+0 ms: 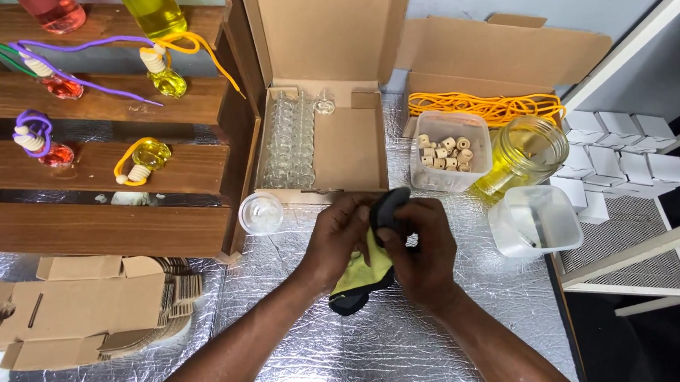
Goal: Cleaning small perfume bottles, filling them with liquid using a syringe, and attaching decorative strings and wooden beads.
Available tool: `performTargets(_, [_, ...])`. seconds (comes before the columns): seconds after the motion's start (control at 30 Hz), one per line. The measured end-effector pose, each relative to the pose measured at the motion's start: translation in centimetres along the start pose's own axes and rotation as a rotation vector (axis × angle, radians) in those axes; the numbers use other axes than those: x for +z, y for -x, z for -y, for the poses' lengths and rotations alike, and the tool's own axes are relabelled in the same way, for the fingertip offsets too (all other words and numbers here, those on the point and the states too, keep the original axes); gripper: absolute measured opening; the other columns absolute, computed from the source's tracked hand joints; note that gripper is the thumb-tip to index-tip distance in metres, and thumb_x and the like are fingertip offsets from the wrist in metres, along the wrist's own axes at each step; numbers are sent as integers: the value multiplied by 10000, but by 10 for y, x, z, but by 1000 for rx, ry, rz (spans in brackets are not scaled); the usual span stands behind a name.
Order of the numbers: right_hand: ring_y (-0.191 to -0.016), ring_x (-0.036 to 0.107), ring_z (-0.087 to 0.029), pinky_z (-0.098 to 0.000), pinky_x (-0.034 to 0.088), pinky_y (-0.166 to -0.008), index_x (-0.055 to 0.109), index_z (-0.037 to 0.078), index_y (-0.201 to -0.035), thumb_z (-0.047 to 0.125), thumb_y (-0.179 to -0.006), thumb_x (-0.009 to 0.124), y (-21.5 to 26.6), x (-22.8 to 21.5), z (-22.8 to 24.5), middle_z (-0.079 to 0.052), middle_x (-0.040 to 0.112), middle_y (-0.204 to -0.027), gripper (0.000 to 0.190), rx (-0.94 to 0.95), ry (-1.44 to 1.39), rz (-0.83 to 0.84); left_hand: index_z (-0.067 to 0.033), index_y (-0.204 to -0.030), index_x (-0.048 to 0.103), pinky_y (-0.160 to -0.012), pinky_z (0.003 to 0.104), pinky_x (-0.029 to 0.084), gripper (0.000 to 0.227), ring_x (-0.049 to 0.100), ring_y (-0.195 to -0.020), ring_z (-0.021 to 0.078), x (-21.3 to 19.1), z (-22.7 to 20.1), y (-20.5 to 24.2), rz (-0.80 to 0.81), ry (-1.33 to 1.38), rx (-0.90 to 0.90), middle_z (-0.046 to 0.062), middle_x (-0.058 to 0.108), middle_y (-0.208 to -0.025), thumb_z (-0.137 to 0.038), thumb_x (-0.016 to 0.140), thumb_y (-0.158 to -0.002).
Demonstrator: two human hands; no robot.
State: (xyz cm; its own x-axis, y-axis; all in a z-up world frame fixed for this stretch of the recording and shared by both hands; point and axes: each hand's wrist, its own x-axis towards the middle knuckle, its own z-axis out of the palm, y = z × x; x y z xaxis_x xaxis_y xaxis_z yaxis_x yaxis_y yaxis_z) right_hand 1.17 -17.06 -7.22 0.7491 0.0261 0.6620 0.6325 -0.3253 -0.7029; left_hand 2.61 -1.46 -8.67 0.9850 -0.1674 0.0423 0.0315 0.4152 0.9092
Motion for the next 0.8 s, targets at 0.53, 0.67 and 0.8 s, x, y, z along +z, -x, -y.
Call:
performTargets(0.53, [-526,659,-258,-345,493,-470,657,82,-869,113,-893,783,-10,-1,-8,-85,628,-697,132,119,97,251,32,-1347,564,-423,282,608,375,678,-523,212,-14,16,-9,-53,17,-6,167,621,-730,-206,418,-1097])
performTargets(0.67, [-557,545,-117,-285,449,-503,626,54,-989,48,-980,659,-2,3,-17,-38,537,-702,34,323,-79,38,-1,-1312,593,-500,268,609,334,686,-630,175,-14,16,-9,-68,-66,101,159,690,-855,-201,475,-1072])
performTargets(0.8, [-560,540,-127,-292,430,-487,648,48,-964,62,-947,669,0,-1,-27,-51,533,-641,30,436,-96,261,-94,-1281,645,-742,395,623,246,725,-877,197,-16,21,-9,-56,-318,273,146,741,-975,-165,589,-1052])
